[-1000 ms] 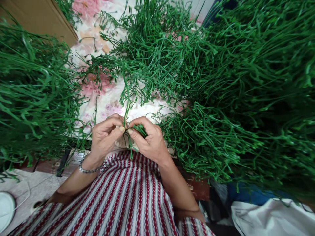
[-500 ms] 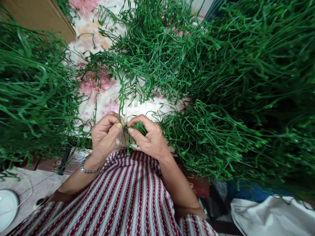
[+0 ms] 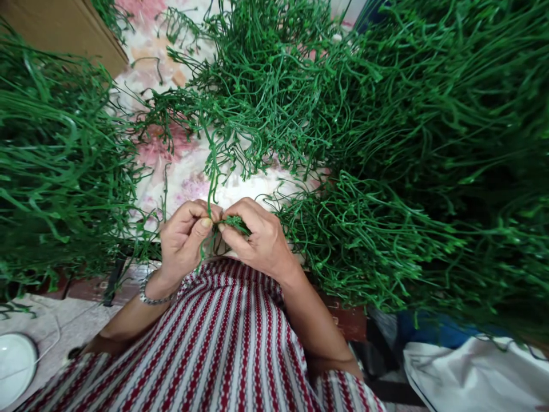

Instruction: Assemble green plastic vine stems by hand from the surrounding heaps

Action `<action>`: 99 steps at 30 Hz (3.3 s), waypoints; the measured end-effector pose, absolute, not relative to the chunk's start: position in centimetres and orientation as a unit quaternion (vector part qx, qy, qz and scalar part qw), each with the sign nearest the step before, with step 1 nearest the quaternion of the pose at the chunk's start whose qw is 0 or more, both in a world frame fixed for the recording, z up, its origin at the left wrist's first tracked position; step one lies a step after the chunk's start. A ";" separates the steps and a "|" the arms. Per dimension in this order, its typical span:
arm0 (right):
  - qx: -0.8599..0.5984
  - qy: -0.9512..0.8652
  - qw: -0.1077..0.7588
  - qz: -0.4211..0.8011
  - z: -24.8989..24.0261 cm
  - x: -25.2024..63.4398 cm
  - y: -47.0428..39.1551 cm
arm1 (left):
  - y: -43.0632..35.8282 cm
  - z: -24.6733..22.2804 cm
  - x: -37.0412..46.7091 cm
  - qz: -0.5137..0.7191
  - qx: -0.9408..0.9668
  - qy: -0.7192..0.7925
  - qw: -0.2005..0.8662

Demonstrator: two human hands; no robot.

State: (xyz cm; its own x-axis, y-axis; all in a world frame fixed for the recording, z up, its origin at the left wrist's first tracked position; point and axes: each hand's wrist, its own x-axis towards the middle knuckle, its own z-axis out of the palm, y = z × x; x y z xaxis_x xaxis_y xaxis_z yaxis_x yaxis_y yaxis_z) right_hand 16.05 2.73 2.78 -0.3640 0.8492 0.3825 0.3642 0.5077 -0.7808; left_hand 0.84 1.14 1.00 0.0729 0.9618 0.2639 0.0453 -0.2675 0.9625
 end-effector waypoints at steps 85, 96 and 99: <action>-0.406 -0.528 0.373 0.646 2.7 15.6 5.1 | 5.4 1.8 1.6 0.534 0.427 0.409 0.605; -0.467 -0.631 0.393 0.479 2.1 15.6 4.9 | 5.6 1.2 1.4 0.531 0.437 0.416 0.595; -0.489 -0.684 0.374 0.391 2.0 15.4 4.7 | 5.3 1.3 1.4 0.521 0.506 0.457 0.514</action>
State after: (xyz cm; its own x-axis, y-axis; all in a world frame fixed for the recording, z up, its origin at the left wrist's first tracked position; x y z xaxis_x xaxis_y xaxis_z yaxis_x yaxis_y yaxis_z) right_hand 15.40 4.68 1.96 -0.2427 0.9614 0.1295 0.3757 0.2163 -0.9012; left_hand 1.41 5.25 1.30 0.0392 0.9975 0.0580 -0.0730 -0.0551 0.9958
